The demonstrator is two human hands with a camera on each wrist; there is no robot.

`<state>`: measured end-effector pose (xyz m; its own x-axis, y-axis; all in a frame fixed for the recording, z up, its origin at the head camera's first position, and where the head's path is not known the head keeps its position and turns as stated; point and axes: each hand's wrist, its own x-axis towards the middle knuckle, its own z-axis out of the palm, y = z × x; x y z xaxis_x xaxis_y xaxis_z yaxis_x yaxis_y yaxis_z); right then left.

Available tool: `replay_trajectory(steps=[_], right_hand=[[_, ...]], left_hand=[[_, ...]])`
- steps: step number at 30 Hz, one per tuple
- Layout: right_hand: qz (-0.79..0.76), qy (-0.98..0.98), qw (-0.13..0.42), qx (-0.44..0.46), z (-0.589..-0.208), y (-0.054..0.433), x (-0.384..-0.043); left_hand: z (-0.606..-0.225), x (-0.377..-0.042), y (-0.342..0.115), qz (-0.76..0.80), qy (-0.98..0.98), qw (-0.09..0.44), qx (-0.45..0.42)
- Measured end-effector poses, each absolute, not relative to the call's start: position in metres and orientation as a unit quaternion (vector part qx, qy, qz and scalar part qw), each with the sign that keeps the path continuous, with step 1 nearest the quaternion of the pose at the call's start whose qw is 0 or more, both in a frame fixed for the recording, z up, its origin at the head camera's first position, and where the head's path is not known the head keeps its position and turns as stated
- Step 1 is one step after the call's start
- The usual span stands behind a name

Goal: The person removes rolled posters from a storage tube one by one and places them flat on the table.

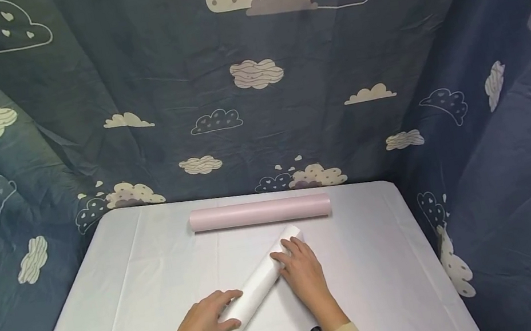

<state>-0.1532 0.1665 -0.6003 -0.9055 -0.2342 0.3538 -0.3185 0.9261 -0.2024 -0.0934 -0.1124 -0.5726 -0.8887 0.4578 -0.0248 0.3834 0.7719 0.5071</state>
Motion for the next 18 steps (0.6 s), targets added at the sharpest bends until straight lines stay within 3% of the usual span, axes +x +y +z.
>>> replay_trajectory(steps=[8,18], right_hand=[[0.169,-0.972,0.131,0.096,-0.608,0.151,-0.149],[0.273,-0.957,0.070,0.062,-0.605,0.137,-0.142]], left_hand=[[-0.581,-0.067,-0.091,0.306,0.935,0.061,0.169],[-0.582,-0.055,-0.057,0.342,0.928,0.104,0.103]])
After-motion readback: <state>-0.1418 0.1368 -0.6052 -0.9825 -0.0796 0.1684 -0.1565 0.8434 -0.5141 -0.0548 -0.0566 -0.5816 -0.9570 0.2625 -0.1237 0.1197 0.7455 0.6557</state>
